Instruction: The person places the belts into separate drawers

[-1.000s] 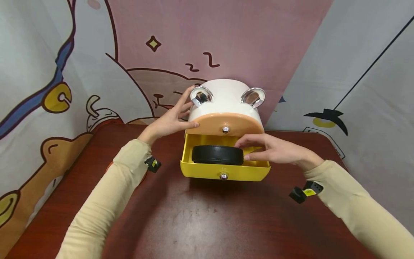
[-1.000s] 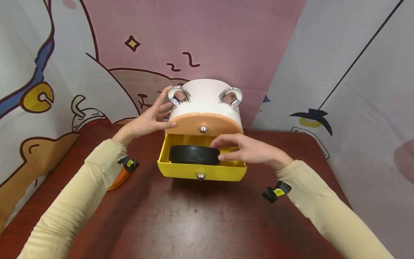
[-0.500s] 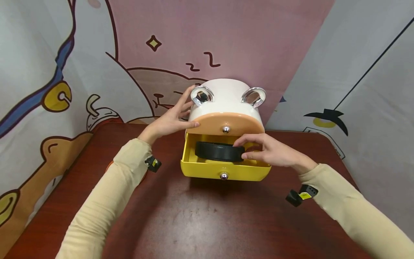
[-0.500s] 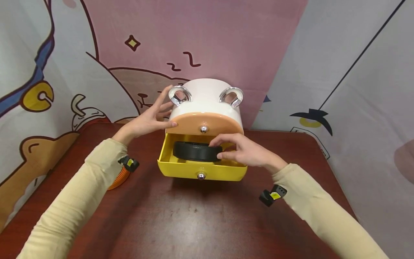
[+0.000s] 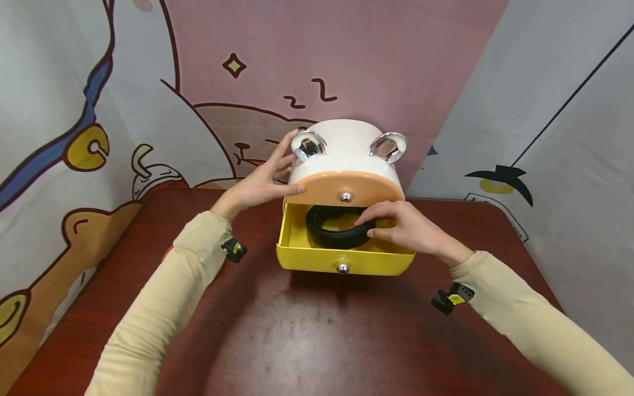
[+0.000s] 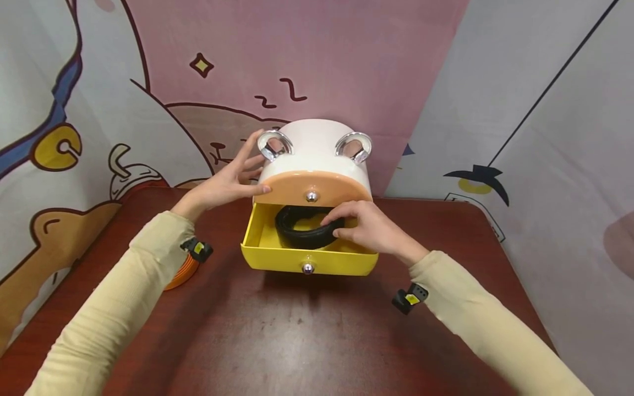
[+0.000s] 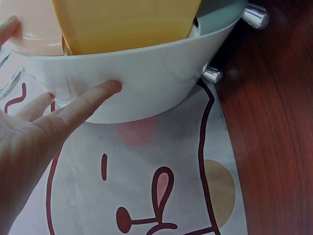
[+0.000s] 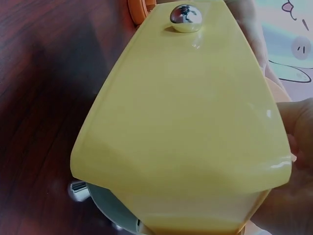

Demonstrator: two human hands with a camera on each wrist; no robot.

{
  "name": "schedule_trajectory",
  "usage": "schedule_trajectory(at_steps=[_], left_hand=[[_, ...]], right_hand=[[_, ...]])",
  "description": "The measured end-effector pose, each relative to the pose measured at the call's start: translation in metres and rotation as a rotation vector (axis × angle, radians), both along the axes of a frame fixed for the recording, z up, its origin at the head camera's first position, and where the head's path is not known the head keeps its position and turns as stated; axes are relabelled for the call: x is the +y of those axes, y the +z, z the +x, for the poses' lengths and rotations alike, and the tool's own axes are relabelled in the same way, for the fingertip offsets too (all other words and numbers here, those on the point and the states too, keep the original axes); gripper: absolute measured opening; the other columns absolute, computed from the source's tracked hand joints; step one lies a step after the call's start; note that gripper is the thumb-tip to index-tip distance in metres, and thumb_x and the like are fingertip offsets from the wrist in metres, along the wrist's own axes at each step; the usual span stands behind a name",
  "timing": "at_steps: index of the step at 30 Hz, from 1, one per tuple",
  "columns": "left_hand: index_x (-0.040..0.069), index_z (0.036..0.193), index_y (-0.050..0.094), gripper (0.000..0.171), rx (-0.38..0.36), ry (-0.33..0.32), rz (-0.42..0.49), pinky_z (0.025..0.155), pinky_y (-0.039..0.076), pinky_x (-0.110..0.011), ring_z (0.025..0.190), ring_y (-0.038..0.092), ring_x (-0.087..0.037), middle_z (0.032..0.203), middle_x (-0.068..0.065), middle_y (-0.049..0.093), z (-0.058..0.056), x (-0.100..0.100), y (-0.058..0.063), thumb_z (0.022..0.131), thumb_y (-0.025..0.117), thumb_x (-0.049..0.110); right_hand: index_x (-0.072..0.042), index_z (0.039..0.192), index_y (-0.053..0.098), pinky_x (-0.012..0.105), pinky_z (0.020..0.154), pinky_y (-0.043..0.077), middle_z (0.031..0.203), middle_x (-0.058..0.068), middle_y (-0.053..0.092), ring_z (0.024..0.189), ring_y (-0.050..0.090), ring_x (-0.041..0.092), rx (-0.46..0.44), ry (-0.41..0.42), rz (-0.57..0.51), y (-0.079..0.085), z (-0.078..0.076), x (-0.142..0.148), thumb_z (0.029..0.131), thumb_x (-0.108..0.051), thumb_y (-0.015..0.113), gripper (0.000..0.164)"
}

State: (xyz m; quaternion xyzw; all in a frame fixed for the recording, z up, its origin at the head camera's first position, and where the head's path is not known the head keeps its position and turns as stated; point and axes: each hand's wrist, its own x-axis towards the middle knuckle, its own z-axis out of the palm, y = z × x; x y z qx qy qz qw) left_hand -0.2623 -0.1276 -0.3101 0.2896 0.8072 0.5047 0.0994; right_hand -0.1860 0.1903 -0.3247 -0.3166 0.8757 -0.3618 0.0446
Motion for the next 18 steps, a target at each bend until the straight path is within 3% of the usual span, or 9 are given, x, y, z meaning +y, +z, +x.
schedule_trajectory(at_steps=[8, 18], left_hand=[[0.049, 0.151, -0.003, 0.105, 0.0, -0.001, 0.0, 0.104, 0.036, -0.05, 0.139, 0.027, -0.036, 0.159, -0.01, 0.014, 0.0006, -0.0001, 0.0006, 0.086, 0.075, 0.023], [0.054, 0.149, -0.002, 0.104, 0.003, 0.003, -0.004, 0.102, 0.038, -0.049, 0.139, 0.028, -0.036, 0.159, -0.01, 0.015, 0.0, 0.0002, -0.0005, 0.086, 0.075, 0.023]], right_hand=[[-0.008, 0.098, 0.075, 0.045, 0.081, 0.046, 0.097, 0.001, 0.069, 0.099, 0.054, 0.029, -0.046, -0.109, -0.004, -0.0007, 0.0014, -0.0018, 0.085, -0.009, 0.075, 0.013], [-0.013, 0.101, 0.075, 0.043, 0.083, 0.046, 0.102, 0.002, 0.069, 0.101, 0.055, 0.028, -0.073, -0.1, -0.039, 0.0009, 0.0085, 0.0015, 0.087, -0.014, 0.074, 0.014]])
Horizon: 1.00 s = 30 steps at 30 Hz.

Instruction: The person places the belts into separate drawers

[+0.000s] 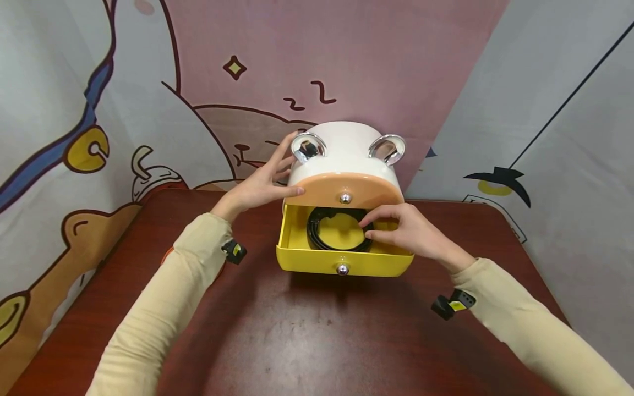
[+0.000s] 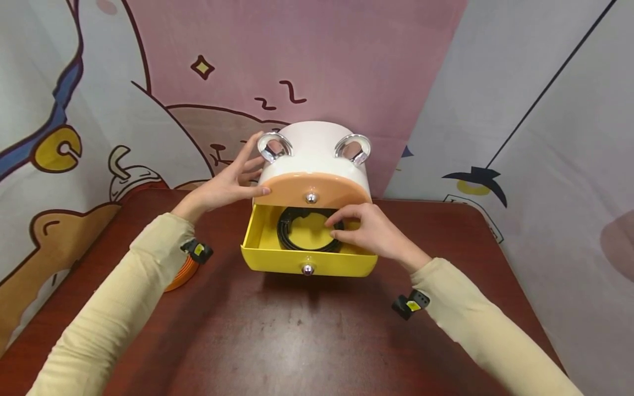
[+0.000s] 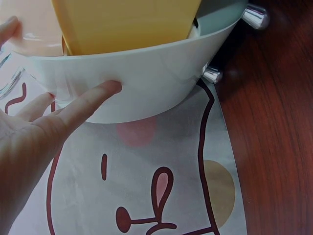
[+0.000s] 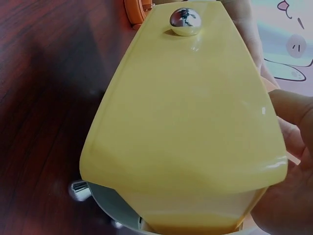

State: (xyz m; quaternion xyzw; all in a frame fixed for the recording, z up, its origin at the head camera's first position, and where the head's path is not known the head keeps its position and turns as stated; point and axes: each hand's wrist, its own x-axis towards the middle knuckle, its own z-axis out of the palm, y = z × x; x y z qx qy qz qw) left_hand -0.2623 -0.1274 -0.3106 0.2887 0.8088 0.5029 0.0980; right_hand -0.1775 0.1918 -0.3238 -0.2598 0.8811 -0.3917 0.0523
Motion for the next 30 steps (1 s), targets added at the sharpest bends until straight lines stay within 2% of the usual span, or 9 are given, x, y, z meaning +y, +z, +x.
schedule_trajectory(at_steps=[4, 10, 17, 20, 24, 30], left_hand=[[0.056, 0.148, -0.002, 0.104, -0.001, -0.003, 0.0, 0.103, 0.037, -0.05, 0.139, 0.027, -0.035, 0.159, -0.009, 0.014, 0.001, 0.0, 0.001, 0.086, 0.075, 0.022], [0.05, 0.15, -0.005, 0.106, -0.013, -0.007, 0.0, 0.103, 0.036, -0.053, 0.139, 0.026, -0.038, 0.159, -0.013, 0.012, 0.001, 0.0, 0.002, 0.087, 0.074, 0.018], [0.048, 0.151, -0.004, 0.106, -0.018, -0.006, 0.011, 0.102, 0.037, -0.054, 0.139, 0.025, -0.039, 0.159, -0.013, 0.012, 0.003, 0.001, 0.001, 0.087, 0.074, 0.017], [0.051, 0.15, -0.003, 0.105, -0.014, -0.004, 0.011, 0.103, 0.037, -0.052, 0.139, 0.026, -0.037, 0.159, -0.011, 0.014, 0.002, 0.001, 0.001, 0.087, 0.074, 0.019], [0.056, 0.148, -0.001, 0.104, -0.014, 0.002, 0.013, 0.104, 0.036, -0.049, 0.139, 0.028, -0.034, 0.159, -0.009, 0.015, 0.002, 0.001, 0.0, 0.086, 0.075, 0.021], [0.052, 0.15, -0.002, 0.104, -0.009, -0.002, 0.018, 0.104, 0.036, -0.051, 0.139, 0.027, -0.036, 0.159, -0.01, 0.015, 0.001, 0.0, -0.001, 0.086, 0.075, 0.022]], right_hand=[[-0.015, 0.1, 0.075, 0.036, 0.082, 0.047, 0.1, -0.001, 0.069, 0.1, 0.056, 0.026, 0.018, 0.009, -0.004, 0.0, 0.004, 0.002, 0.087, -0.017, 0.074, 0.013], [-0.019, 0.101, 0.073, 0.036, 0.08, 0.049, 0.101, 0.0, 0.069, 0.1, 0.057, 0.025, 0.008, 0.033, -0.03, 0.005, 0.012, 0.002, 0.087, -0.017, 0.074, 0.014], [-0.022, 0.103, 0.073, 0.028, 0.078, 0.049, 0.102, -0.009, 0.068, 0.098, 0.059, 0.02, 0.01, 0.059, -0.066, 0.012, 0.021, 0.001, 0.087, -0.016, 0.075, 0.017], [-0.02, 0.104, 0.073, 0.027, 0.08, 0.048, 0.102, -0.009, 0.068, 0.098, 0.06, 0.023, 0.011, 0.065, -0.083, 0.015, 0.024, 0.0, 0.086, -0.015, 0.075, 0.019], [-0.018, 0.106, 0.073, 0.029, 0.08, 0.049, 0.102, -0.01, 0.069, 0.094, 0.061, 0.017, 0.003, 0.075, -0.091, 0.017, 0.029, -0.003, 0.086, -0.013, 0.075, 0.021], [-0.016, 0.107, 0.074, 0.033, 0.078, 0.05, 0.102, -0.009, 0.071, 0.098, 0.063, 0.011, 0.012, 0.123, -0.101, 0.017, 0.033, -0.008, 0.086, -0.01, 0.075, 0.023]])
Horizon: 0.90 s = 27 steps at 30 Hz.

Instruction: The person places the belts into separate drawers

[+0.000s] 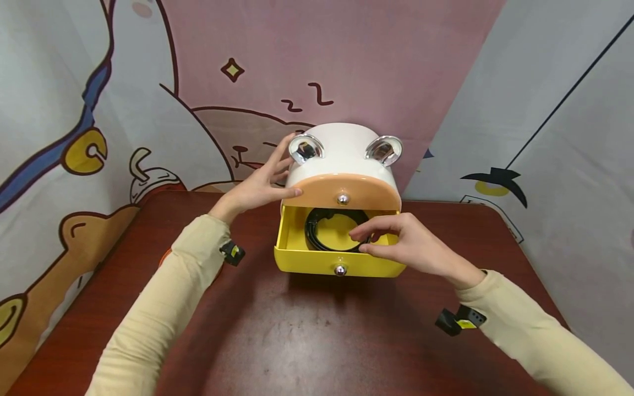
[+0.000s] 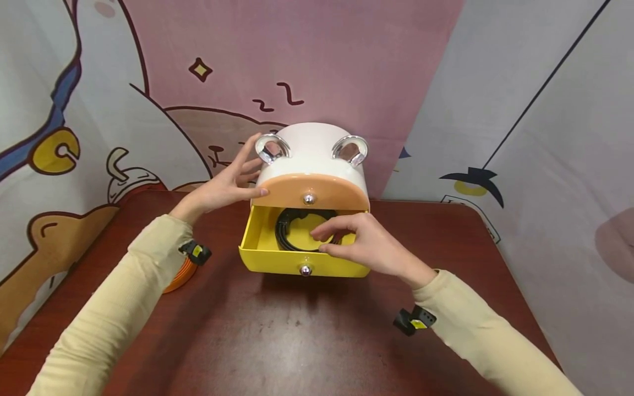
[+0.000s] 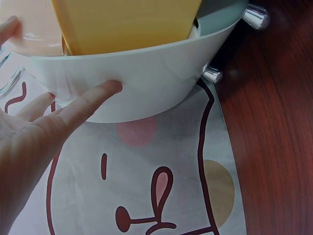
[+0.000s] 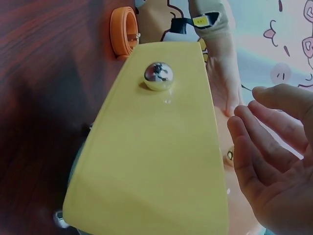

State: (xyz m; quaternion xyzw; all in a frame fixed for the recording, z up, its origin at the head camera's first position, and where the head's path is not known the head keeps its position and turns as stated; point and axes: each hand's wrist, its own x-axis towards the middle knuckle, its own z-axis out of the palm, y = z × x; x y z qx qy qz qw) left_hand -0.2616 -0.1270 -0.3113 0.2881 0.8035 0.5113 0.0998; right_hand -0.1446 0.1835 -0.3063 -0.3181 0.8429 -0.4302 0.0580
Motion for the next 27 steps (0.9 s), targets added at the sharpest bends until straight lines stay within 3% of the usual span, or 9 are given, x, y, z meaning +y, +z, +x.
schedule_trajectory(at_steps=[6, 11, 20, 27], left_hand=[[0.054, 0.149, -0.002, 0.104, -0.005, 0.001, -0.002, 0.103, 0.037, -0.05, 0.139, 0.027, -0.036, 0.158, -0.01, 0.015, 0.0, -0.001, 0.0, 0.086, 0.075, 0.022], [0.058, 0.147, -0.001, 0.103, -0.013, 0.006, -0.006, 0.102, 0.038, -0.05, 0.139, 0.027, -0.036, 0.158, -0.01, 0.016, 0.001, -0.001, 0.0, 0.086, 0.075, 0.023], [0.052, 0.15, -0.002, 0.104, 0.008, 0.002, -0.014, 0.104, 0.035, -0.051, 0.139, 0.027, -0.036, 0.159, -0.009, 0.015, 0.0, -0.001, 0.0, 0.087, 0.075, 0.023], [0.059, 0.146, -0.001, 0.103, 0.023, -0.009, -0.007, 0.108, 0.029, -0.05, 0.141, 0.026, -0.031, 0.159, -0.006, 0.014, -0.001, -0.001, 0.0, 0.087, 0.075, 0.022]], right_hand=[[-0.012, 0.11, 0.073, 0.031, 0.075, 0.052, 0.101, 0.0, 0.072, 0.09, 0.065, 0.012, 0.004, 0.039, -0.016, -0.006, 0.005, -0.005, 0.086, -0.007, 0.073, 0.024], [-0.01, 0.112, 0.072, 0.034, 0.077, 0.053, 0.1, 0.0, 0.071, 0.087, 0.065, 0.011, -0.007, 0.052, -0.018, -0.011, 0.01, -0.009, 0.088, -0.007, 0.072, 0.024], [-0.004, 0.11, 0.072, 0.03, 0.075, 0.054, 0.101, 0.002, 0.071, 0.087, 0.066, 0.012, -0.021, 0.076, -0.025, -0.017, 0.018, -0.015, 0.088, -0.005, 0.071, 0.023], [-0.004, 0.107, 0.073, 0.028, 0.068, 0.054, 0.098, 0.0, 0.072, 0.085, 0.066, 0.009, 0.059, 0.088, -0.014, -0.027, 0.025, -0.021, 0.086, -0.004, 0.073, 0.021]])
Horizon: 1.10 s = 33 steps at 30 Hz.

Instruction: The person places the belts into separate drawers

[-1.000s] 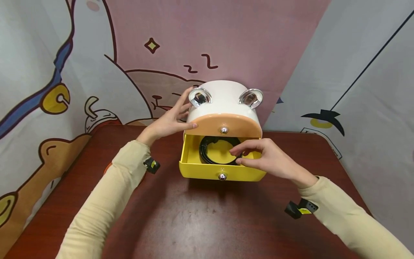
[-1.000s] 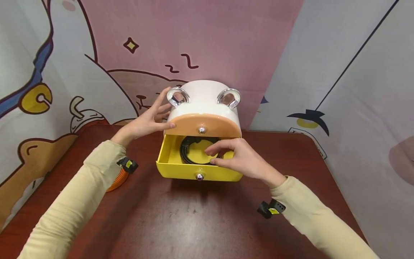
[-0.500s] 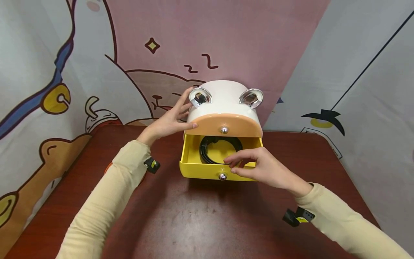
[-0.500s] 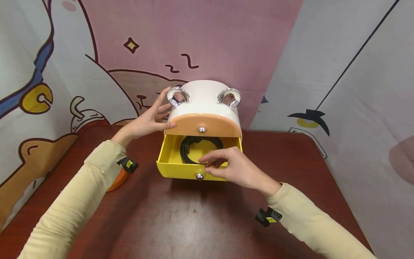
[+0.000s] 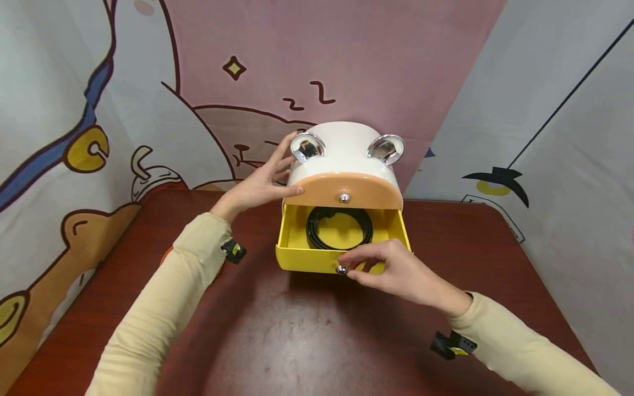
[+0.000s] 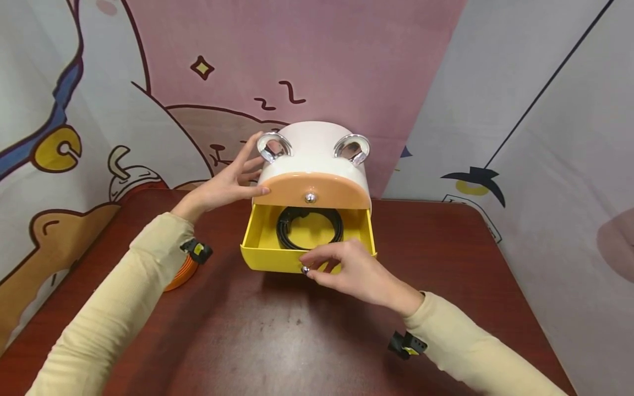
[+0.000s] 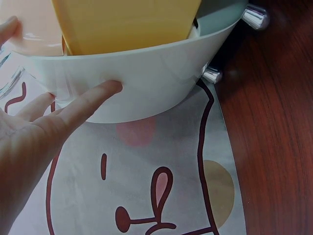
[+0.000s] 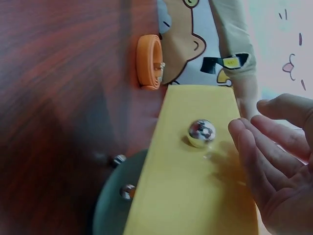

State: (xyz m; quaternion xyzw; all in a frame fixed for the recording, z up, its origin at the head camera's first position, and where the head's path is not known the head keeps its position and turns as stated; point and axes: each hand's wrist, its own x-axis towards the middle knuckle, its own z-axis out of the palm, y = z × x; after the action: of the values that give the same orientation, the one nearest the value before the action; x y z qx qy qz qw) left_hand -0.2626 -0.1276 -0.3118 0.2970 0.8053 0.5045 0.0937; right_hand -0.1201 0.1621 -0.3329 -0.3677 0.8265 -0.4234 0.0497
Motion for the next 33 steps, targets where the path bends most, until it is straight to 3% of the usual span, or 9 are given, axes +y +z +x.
schedule_trajectory(at_steps=[6, 13, 17, 26, 33], left_hand=[[0.055, 0.148, -0.002, 0.104, 0.005, -0.009, 0.003, 0.11, 0.026, -0.051, 0.141, 0.025, -0.03, 0.16, -0.003, 0.012, 0.001, 0.001, 0.001, 0.087, 0.074, 0.02], [0.04, 0.154, -0.006, 0.106, -0.005, -0.014, 0.005, 0.11, 0.024, -0.053, 0.142, 0.022, -0.033, 0.16, -0.007, 0.008, 0.001, 0.001, 0.003, 0.088, 0.073, 0.015], [0.033, 0.155, -0.006, 0.106, -0.009, -0.017, 0.008, 0.111, 0.022, -0.052, 0.142, 0.021, -0.034, 0.16, -0.009, 0.006, 0.003, 0.002, 0.006, 0.088, 0.072, 0.011], [0.047, 0.152, -0.003, 0.103, 0.012, -0.013, 0.006, 0.111, 0.024, -0.049, 0.142, 0.024, -0.028, 0.16, 0.002, 0.009, 0.001, 0.001, 0.003, 0.088, 0.074, 0.02], [0.044, 0.153, -0.004, 0.104, -0.009, -0.008, 0.004, 0.109, 0.025, -0.054, 0.141, 0.024, -0.033, 0.16, -0.004, 0.008, 0.003, 0.001, 0.003, 0.088, 0.073, 0.018]], right_hand=[[-0.005, 0.104, 0.074, 0.027, 0.067, 0.055, 0.093, -0.002, 0.072, 0.081, 0.066, 0.006, -0.007, -0.047, 0.021, -0.008, 0.004, -0.005, 0.085, -0.002, 0.073, 0.019], [-0.003, 0.103, 0.072, 0.024, 0.063, 0.054, 0.087, 0.002, 0.073, 0.075, 0.066, 0.003, 0.11, -0.1, 0.024, -0.019, 0.006, -0.007, 0.085, -0.002, 0.073, 0.018], [-0.005, 0.102, 0.073, 0.024, 0.062, 0.054, 0.088, 0.001, 0.073, 0.075, 0.067, 0.003, 0.126, -0.147, -0.017, -0.029, 0.008, -0.007, 0.082, 0.001, 0.074, 0.021], [-0.008, 0.098, 0.075, 0.023, 0.06, 0.055, 0.089, -0.003, 0.073, 0.07, 0.067, 0.004, 0.142, -0.245, -0.132, -0.042, 0.008, -0.011, 0.081, 0.001, 0.076, 0.019], [-0.01, 0.099, 0.075, 0.024, 0.063, 0.055, 0.092, -0.005, 0.072, 0.073, 0.067, 0.005, 0.128, -0.275, -0.149, -0.046, 0.005, -0.012, 0.083, -0.002, 0.076, 0.018]])
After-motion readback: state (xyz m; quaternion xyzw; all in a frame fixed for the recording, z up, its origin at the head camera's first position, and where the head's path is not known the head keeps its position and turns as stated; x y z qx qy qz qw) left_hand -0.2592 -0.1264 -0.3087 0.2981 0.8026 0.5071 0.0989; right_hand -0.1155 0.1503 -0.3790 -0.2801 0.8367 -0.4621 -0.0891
